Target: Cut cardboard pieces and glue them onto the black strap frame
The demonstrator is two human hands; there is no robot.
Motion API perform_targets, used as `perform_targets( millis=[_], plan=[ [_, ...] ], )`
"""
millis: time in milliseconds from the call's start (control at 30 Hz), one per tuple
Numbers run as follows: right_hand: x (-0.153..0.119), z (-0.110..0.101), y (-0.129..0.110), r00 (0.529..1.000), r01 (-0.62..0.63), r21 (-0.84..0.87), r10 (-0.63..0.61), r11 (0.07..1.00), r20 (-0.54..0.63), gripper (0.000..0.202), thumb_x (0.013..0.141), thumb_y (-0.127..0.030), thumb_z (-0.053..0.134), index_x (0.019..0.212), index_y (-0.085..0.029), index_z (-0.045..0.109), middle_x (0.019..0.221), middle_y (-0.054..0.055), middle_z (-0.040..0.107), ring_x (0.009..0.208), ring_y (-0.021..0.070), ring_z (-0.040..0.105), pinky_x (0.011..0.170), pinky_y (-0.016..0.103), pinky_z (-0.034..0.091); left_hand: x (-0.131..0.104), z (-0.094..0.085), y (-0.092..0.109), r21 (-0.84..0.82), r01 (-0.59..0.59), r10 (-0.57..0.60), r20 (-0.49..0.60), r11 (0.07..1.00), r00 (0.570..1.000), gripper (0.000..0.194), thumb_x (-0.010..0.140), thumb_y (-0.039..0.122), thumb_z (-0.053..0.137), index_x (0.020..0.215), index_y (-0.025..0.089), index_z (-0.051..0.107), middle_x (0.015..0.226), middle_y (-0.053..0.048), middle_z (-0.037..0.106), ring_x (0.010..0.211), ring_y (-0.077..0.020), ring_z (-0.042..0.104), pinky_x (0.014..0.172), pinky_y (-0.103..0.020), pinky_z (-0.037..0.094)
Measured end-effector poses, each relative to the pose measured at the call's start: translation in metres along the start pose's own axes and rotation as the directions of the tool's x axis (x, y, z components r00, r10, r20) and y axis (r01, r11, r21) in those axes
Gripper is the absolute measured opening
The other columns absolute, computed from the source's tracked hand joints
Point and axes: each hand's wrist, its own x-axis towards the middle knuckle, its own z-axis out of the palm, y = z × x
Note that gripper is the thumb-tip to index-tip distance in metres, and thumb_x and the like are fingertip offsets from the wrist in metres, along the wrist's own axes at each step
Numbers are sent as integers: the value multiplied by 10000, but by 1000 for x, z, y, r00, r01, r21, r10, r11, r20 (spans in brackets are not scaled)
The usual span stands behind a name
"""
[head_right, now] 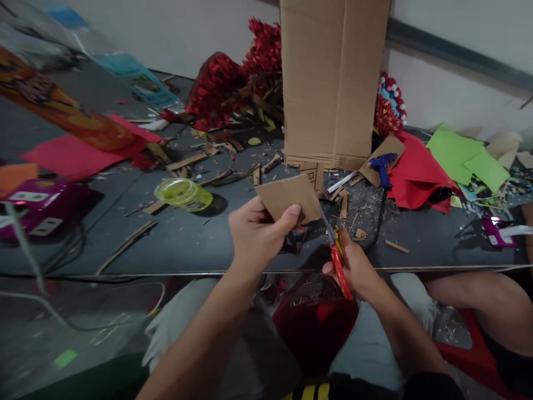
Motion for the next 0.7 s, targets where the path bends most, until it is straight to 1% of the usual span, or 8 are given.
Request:
perform_targets(
  millis=[167, 333, 433, 533, 633, 700],
  plan=[
    [0, -1, -3, 1000, -19, -28, 19, 999, -18, 255, 743, -357, 577, 915, -225, 442, 620, -69, 424, 538, 98, 383, 497, 225, 310, 0, 3, 1, -6, 26, -26, 9, 1000, 1000, 153, 632, 290, 703, 644, 160, 624, 507, 32, 604, 386, -92, 536, 339, -180, 482],
    [-1, 0, -1, 999, -16, -35, 15, 999, -37, 207, 791, -367, 540, 925, -226, 470, 584, -71, 411, 497, 96, 348, 466, 224, 272, 0, 2, 1, -2, 25, -25, 8, 1000, 1000, 161, 630, 291, 715, 641, 162, 618, 512, 30, 609, 385, -85, 528, 325, -165, 467],
    [-1, -1, -2, 999, -34, -29, 32, 999, -41, 213, 779, -350, 569, 932, -225, 488, 577, -67, 433, 496, 99, 367, 464, 220, 290, 1, 1, 0, 2, 20, -20, 9, 1000, 1000, 180, 637, 306, 721, 642, 161, 613, 516, 29, 610, 389, -85, 534, 322, -159, 458],
    [-1, -1, -4, 998, -51, -22, 50, 998, -49, 260, 743, -315, 608, 960, -228, 492, 592, -66, 477, 504, 100, 409, 475, 208, 325, 1, 1, 0, 2, 13, -13, 4, 1000, 1000, 179, 642, 304, 717, 639, 161, 609, 513, 28, 608, 389, -89, 540, 315, -158, 447],
    [0, 1, -4, 997, -47, -12, 46, 999, -66, 263, 744, -281, 581, 983, -228, 486, 597, -67, 488, 508, 102, 434, 491, 204, 351, 1, 2, 2, 1, 0, 0, -5, 1000, 1000, 188, 639, 307, 722, 629, 162, 601, 508, 28, 608, 387, -90, 542, 317, -159, 446],
    [0, 3, -3, 996, -49, -33, 46, 998, -75, 233, 742, -260, 557, 960, -230, 482, 597, -65, 495, 514, 105, 456, 503, 204, 369, 1, 2, 2, 2, -1, 1, -9, 1000, 1000, 208, 639, 323, 729, 625, 163, 598, 509, 29, 609, 385, -88, 539, 318, -157, 444]
  ],
)
